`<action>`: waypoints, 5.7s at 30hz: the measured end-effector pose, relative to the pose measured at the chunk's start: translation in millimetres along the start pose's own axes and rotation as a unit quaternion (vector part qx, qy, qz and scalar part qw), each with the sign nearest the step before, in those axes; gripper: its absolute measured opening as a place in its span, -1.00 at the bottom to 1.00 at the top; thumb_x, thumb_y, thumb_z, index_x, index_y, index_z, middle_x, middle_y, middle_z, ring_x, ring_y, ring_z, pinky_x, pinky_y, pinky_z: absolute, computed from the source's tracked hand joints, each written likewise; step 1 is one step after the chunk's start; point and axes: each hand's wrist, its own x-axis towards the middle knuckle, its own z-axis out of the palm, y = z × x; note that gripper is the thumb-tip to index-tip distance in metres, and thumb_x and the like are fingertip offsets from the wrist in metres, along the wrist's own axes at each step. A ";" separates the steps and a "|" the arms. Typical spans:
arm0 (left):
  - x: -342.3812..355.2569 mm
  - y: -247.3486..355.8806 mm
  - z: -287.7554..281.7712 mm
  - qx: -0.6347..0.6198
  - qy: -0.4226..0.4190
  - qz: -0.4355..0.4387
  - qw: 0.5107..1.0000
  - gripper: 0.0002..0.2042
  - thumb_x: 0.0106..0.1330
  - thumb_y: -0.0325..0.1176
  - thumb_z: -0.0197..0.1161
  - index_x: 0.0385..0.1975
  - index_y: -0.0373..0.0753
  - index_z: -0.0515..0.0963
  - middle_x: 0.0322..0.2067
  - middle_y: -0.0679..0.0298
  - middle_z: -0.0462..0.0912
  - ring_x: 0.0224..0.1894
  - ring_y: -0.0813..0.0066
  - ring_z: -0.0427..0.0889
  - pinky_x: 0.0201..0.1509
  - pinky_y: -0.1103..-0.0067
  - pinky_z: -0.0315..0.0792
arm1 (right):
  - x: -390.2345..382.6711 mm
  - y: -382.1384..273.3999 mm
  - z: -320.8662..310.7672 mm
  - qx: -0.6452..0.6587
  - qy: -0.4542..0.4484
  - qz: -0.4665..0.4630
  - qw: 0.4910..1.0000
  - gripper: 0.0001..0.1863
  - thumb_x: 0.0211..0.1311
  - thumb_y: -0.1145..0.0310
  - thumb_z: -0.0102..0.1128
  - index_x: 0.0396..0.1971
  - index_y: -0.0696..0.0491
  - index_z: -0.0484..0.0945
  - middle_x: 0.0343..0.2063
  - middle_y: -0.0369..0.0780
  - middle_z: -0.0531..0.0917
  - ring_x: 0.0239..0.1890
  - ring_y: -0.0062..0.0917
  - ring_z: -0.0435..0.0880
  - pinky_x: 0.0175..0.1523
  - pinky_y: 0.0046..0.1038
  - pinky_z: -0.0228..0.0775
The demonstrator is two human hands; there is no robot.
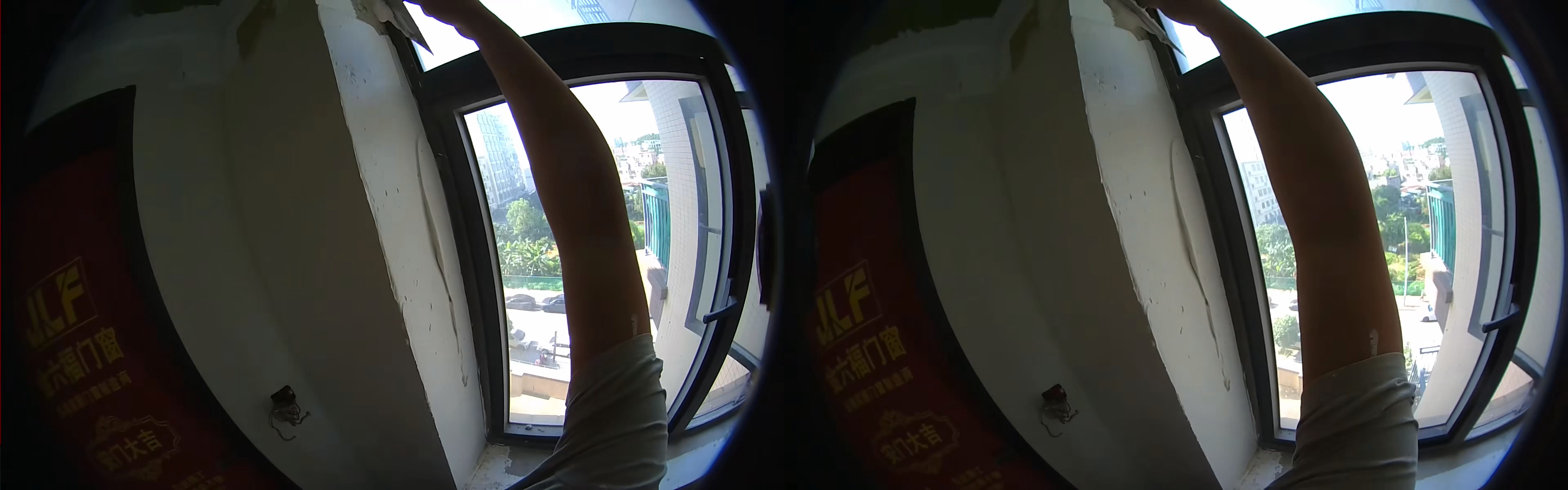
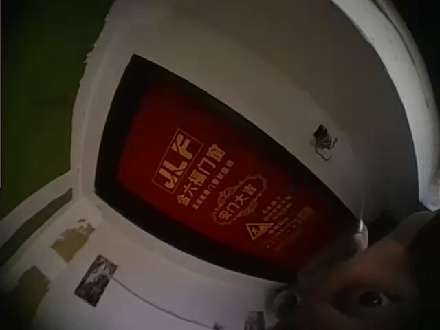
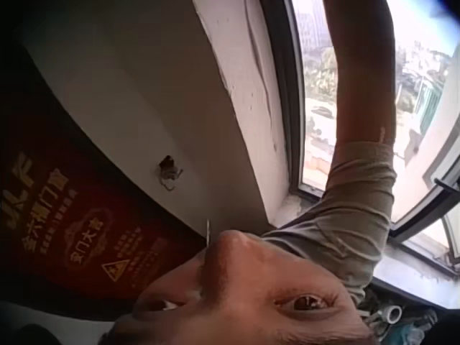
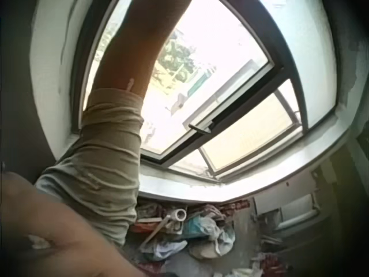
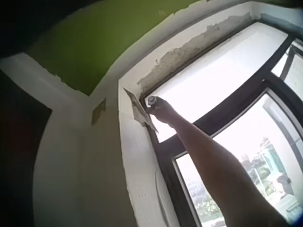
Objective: Plastering the wall surface around a window frame using a trowel and putty knife.
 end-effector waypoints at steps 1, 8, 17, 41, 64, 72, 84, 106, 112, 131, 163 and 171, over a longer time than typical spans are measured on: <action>14.2 7.6 12.2 -0.006 -0.002 0.004 1.000 -0.64 0.37 0.02 0.30 -0.38 -0.20 0.68 -0.49 0.31 0.62 -0.60 0.42 0.43 -0.47 0.43 0.36 | 7.4 6.5 3.6 -0.007 -0.001 -0.004 1.000 -0.60 0.34 0.28 0.16 0.12 0.13 0.50 -0.09 -0.11 0.67 -0.09 -0.25 0.63 -0.03 -0.34 0.49; 34.5 54.5 55.1 -0.034 -0.002 -0.041 0.999 -0.63 0.37 0.04 0.28 -0.34 -0.20 0.68 -0.47 0.28 0.64 -0.58 0.39 0.45 -0.44 0.42 0.38 | 86.2 47.4 60.4 -0.189 -0.028 0.099 0.977 -0.48 0.24 0.37 0.10 0.24 0.10 0.47 0.02 -0.07 0.66 0.00 -0.20 0.63 0.11 -0.28 0.51; 35.1 65.0 77.6 -0.028 -0.019 -0.104 0.994 -0.61 0.37 0.06 0.27 -0.29 -0.21 0.68 -0.44 0.25 0.65 -0.56 0.35 0.48 -0.41 0.41 0.41 | 105.8 72.4 72.0 -0.158 -0.030 0.082 0.984 -0.57 0.17 0.31 0.17 0.03 0.15 0.63 -0.12 -0.06 0.72 -0.12 -0.22 0.67 0.02 -0.24 0.52; 61.5 -73.0 -11.5 0.094 -0.071 -0.128 0.985 -0.54 0.37 0.12 0.23 -0.14 -0.21 0.69 -0.37 0.16 0.70 -0.49 0.25 0.56 -0.32 0.37 0.49 | -112.2 40.4 56.4 -0.169 -0.071 0.138 0.973 -0.73 0.17 0.39 0.23 -0.12 0.11 0.64 -0.28 -0.09 0.72 -0.25 -0.28 0.68 -0.14 -0.32 0.49; 59.0 -108.0 -70.6 0.219 -0.107 -0.162 0.956 -0.45 0.36 0.18 0.20 -0.01 -0.22 0.70 -0.30 0.07 0.74 -0.43 0.16 0.63 -0.24 0.34 0.57 | -375.6 -46.0 31.7 -0.095 -0.082 0.154 0.980 -0.80 -0.09 0.61 0.24 -0.43 0.05 0.50 -0.52 -0.22 0.62 -0.36 -0.35 0.59 -0.29 -0.33 0.37; 54.2 -89.1 -62.4 0.237 -0.087 -0.168 0.953 -0.50 0.32 0.11 0.24 -0.06 -0.24 0.70 -0.31 0.06 0.74 -0.42 0.13 0.65 -0.24 0.33 0.59 | -518.1 -78.4 11.5 -0.075 -0.111 0.200 0.971 -0.64 -0.33 0.58 0.34 -0.43 -0.03 0.46 -0.29 -0.27 0.60 -0.05 -0.24 0.54 -0.03 -0.24 0.43; 32.2 -70.2 -82.6 0.104 -0.047 -0.078 0.990 -0.71 0.16 -0.18 0.44 -0.29 -0.30 0.70 -0.34 0.07 0.75 -0.38 0.05 0.69 -0.28 0.33 0.60 | -738.5 -133.8 -4.4 -0.071 -0.153 0.274 0.947 -0.66 -0.33 0.53 0.41 -0.47 -0.07 0.49 -0.24 -0.26 0.59 0.12 -0.17 0.53 0.30 -0.01 0.31; -10.7 180.9 -136.6 -0.358 -0.709 -0.039 0.606 -0.69 0.26 -0.41 0.35 -0.71 -0.21 0.46 -0.82 0.30 0.45 -0.86 0.50 0.26 -0.74 0.59 0.10 | -670.5 -216.8 -126.8 0.344 0.078 0.566 0.745 -0.47 0.18 0.50 0.42 0.16 0.07 0.48 0.02 -0.15 0.62 0.06 -0.44 0.59 0.13 -0.44 0.46; 18.6 251.5 -177.5 -0.232 -0.773 0.083 0.584 -0.71 0.28 -0.32 0.36 -0.66 -0.24 0.51 -0.81 0.33 0.45 -0.83 0.51 0.29 -0.68 0.57 0.16 | -694.7 -245.5 -124.8 0.254 -0.116 0.594 0.754 -0.60 0.15 0.56 0.33 0.02 0.08 0.56 -0.10 -0.17 0.69 -0.09 -0.43 0.63 -0.01 -0.44 0.46; -30.4 91.5 -155.2 -0.301 -0.679 -0.117 0.660 -0.80 0.28 -0.43 0.32 -0.59 -0.26 0.51 -0.80 0.32 0.44 -0.82 0.55 0.30 -0.71 0.57 0.16 | -771.1 -177.4 -180.8 0.181 -0.453 0.776 0.399 -0.66 0.36 0.09 0.14 -0.36 0.10 0.59 -0.33 -0.20 0.60 -0.34 -0.52 0.51 -0.17 -0.43 0.43; -29.1 64.8 -180.5 -0.314 -0.509 -0.293 0.746 -0.78 0.28 -0.42 0.27 -0.57 -0.15 0.39 -0.79 0.37 0.36 -0.80 0.56 0.20 -0.68 0.60 0.12 | -895.2 -163.6 -35.1 -0.056 -0.755 0.191 0.625 -0.62 0.06 0.23 0.32 -0.09 0.00 0.62 -0.08 -0.09 0.55 0.03 -0.21 0.56 0.41 0.13 0.10; -17.8 67.1 -181.7 -0.312 -0.509 -0.314 0.738 -0.84 0.27 -0.49 0.24 -0.50 -0.18 0.39 -0.72 0.39 0.33 -0.74 0.59 0.19 -0.62 0.60 0.09 | -884.2 -162.0 -28.1 -0.050 -0.760 0.184 0.622 -0.63 0.06 0.25 0.30 -0.10 0.03 0.62 -0.09 -0.09 0.55 0.03 -0.21 0.57 0.38 0.20 0.11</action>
